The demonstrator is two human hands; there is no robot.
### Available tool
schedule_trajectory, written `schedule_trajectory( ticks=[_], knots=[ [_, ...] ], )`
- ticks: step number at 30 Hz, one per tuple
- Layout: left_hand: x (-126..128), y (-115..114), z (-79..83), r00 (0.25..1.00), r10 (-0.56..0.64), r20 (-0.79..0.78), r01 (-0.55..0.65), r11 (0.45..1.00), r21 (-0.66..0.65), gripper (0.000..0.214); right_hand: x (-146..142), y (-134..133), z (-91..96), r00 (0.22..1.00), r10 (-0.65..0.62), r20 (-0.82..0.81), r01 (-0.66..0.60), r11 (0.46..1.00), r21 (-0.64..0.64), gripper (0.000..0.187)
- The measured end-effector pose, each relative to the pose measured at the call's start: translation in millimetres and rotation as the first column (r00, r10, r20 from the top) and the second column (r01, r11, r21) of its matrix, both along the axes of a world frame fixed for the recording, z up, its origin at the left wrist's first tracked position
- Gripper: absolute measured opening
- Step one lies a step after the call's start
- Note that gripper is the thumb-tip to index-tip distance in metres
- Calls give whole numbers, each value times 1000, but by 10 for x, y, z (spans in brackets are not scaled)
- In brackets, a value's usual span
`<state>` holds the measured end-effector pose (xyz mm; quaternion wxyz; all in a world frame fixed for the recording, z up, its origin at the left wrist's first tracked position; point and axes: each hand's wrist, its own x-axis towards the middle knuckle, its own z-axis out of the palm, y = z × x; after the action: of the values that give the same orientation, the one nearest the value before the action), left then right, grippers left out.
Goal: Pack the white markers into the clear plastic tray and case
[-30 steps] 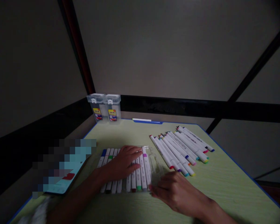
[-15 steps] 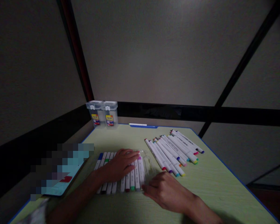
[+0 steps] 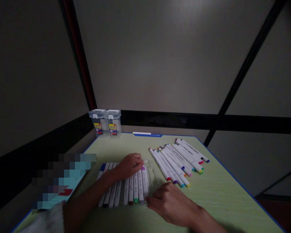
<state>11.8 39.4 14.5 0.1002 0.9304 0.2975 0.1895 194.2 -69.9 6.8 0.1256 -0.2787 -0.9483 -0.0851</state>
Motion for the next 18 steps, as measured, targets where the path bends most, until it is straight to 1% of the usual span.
schedule_trajectory(
  ticks=[2, 6, 9, 11, 13, 15, 18],
  knots=[
    [87, 35, -15, 999, 33, -15, -33, 999, 16, 28, -3, -2, 12, 1000, -10, 10, 10, 1000, -2, 20],
    [282, 122, 29, 994, 91, -64, -89, 996, 32, 30, -5, -12, 22, 999, -26, 25, 27, 1000, -6, 17],
    [392, 291, 34, 981, 179, -78, -176, 983, 45, 30, -3, -16, 11, 999, -27, 23, 27, 1000, -6, 15],
    [415, 460, -6, 968, 240, -74, -236, 970, 61, 26, -3, -11, 0, 999, -21, 25, 21, 1000, 3, 14],
    [394, 646, -77, 953, 291, -80, -286, 956, 67, 18, -7, 0, -10, 999, -14, 30, 14, 1000, 13, 13],
    [345, 814, -160, 943, 321, -82, -316, 946, 75, 26, -13, 11, -14, 999, -4, 35, 3, 1000, 18, 12],
    [275, 989, -268, 932, 354, -82, -344, 933, 109, 27, -22, 20, -10, 999, 12, 46, -13, 1000, 19, 11]
  ],
)
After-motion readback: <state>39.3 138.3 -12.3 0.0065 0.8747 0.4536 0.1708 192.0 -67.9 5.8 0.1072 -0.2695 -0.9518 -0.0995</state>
